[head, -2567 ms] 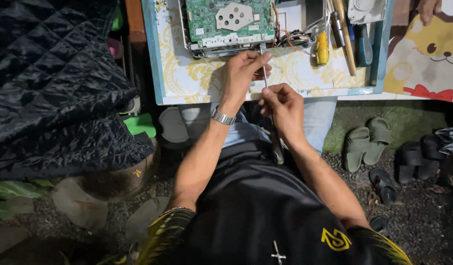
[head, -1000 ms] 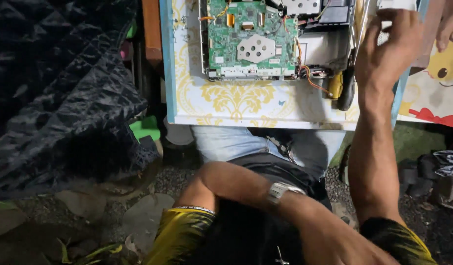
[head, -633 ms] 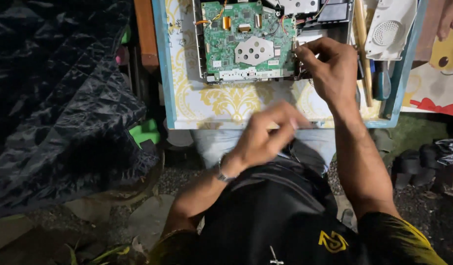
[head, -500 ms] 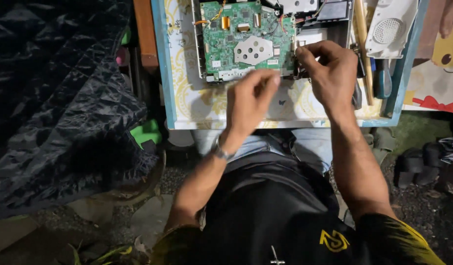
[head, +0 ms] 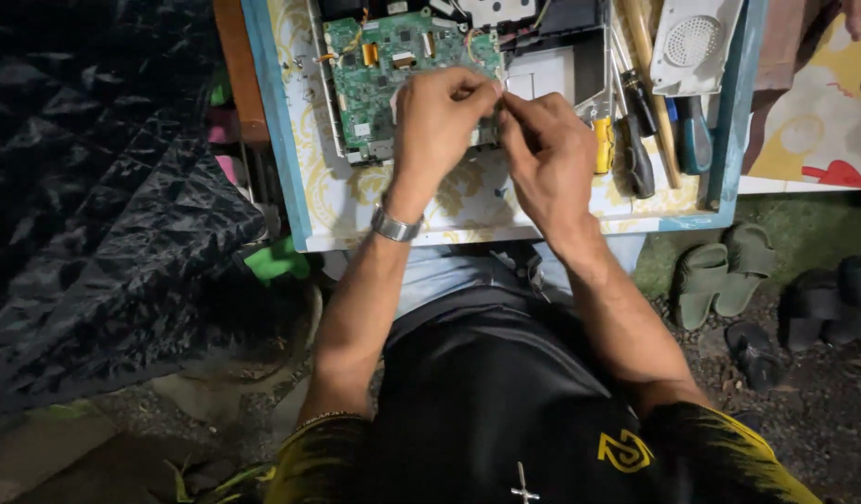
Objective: Connecting and routing internal wiring and components on a circuit board inside an electronic device casing during a repair process.
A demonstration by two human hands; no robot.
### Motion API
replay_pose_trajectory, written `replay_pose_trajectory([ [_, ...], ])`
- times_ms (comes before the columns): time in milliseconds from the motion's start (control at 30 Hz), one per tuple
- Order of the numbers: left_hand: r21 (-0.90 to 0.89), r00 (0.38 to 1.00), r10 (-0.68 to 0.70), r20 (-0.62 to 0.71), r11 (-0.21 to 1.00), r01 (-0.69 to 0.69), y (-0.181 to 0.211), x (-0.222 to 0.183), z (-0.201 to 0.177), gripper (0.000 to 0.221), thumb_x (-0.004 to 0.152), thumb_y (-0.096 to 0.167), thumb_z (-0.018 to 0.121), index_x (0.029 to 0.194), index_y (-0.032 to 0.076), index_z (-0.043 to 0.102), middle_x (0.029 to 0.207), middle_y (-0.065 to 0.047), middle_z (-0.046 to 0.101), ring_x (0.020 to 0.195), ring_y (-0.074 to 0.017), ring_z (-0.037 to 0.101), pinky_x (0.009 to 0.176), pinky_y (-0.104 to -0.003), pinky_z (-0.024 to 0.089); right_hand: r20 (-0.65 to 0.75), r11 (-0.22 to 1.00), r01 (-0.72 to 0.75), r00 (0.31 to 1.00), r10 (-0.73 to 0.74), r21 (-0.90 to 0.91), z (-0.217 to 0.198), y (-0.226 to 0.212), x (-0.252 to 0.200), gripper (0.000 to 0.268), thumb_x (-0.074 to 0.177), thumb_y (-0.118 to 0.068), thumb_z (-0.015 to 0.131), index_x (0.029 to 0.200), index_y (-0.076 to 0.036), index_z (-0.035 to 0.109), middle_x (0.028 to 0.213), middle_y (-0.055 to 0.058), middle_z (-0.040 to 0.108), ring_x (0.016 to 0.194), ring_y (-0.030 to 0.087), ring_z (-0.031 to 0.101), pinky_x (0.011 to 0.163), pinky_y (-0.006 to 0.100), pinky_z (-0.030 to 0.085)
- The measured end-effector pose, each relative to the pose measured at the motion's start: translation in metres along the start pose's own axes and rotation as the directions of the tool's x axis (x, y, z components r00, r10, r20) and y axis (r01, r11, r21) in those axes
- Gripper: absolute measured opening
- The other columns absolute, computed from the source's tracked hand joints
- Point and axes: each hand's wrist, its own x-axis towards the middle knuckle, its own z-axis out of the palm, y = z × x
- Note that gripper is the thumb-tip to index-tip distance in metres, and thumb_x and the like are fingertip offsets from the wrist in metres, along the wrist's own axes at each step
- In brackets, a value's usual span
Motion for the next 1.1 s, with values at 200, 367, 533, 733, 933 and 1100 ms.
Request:
replay_pose_trajectory([
  [200,0.022,0.988,-0.082,0.134,0.997,0.079,0.009,0.013,-0.006,0.019,0.087,0.021,0.073,0.069,0.017,0.077,0.063,0.007,0.075,0.045,-0.0031,0.056,0.046,-0.023,0.044,0.040,0.999,0.045,0.998,-0.043,-0.031,-0.004,0.009,-0.009,0.027,0.107,-0.010,0.064,0.130,0.002,0.072,0.087,0.009,0.054,0.073,0.023,0.054,0.060,0.037,0.040],
  [367,0.084,0.962,-0.136,0.237,0.989,0.119,0.009,0.023,-0.012,0.017,0.084,0.021,0.074,0.068,0.018,0.076,0.069,0.007,0.077,0.054,-0.0034,0.062,0.056,-0.025,0.050,0.038,1.000,0.022,0.999,-0.022,0.004,-0.004,0.011,-0.014,0.026,0.106,-0.008,0.067,0.129,0.002,0.073,0.085,0.008,0.052,0.070,0.021,0.052,0.061,0.037,0.040],
  [533,0.060,0.929,-0.227,0.291,0.974,0.219,0.014,0.027,-0.016,0.014,0.080,0.015,0.074,0.065,0.015,0.074,0.057,0.005,0.067,0.046,-0.0047,0.055,0.044,-0.021,0.046,0.047,0.999,0.046,0.998,-0.047,0.015,-0.003,0.017,-0.015,0.028,0.106,-0.007,0.068,0.132,0.003,0.071,0.086,0.007,0.053,0.069,0.018,0.050,0.056,0.033,0.041],
  [733,0.042,0.906,-0.204,0.371,0.978,0.203,0.017,0.032,-0.018,0.012,0.089,0.013,0.076,0.078,0.012,0.078,0.061,0.004,0.068,0.046,-0.0041,0.052,0.044,-0.020,0.041,0.055,0.997,0.071,0.996,-0.072,0.018,-0.004,0.020,-0.015,0.030,0.109,-0.015,0.064,0.130,0.004,0.071,0.090,0.009,0.057,0.069,0.020,0.055,0.057,0.035,0.045],
  [933,0.120,0.882,-0.300,0.363,0.954,0.275,0.029,0.033,-0.017,0.010,0.092,0.013,0.073,0.083,0.012,0.079,0.068,0.002,0.072,0.045,-0.0041,0.053,0.042,-0.019,0.043,0.084,0.999,0.047,0.995,-0.047,0.001,-0.007,0.021,-0.014,0.031,0.109,-0.018,0.062,0.132,0.000,0.071,0.089,0.008,0.056,0.070,0.021,0.055,0.059,0.037,0.044],
  [1100,0.193,0.905,-0.269,0.329,0.957,0.214,0.032,0.031,-0.015,0.017,0.089,0.017,0.073,0.073,0.014,0.073,0.059,0.006,0.067,0.042,-0.0029,0.056,0.052,-0.020,0.052,0.068,0.999,0.040,0.997,-0.041,0.016,-0.009,0.018,-0.013,0.031,0.109,-0.019,0.061,0.132,0.001,0.071,0.089,0.009,0.057,0.071,0.021,0.055,0.059,0.037,0.044],
])
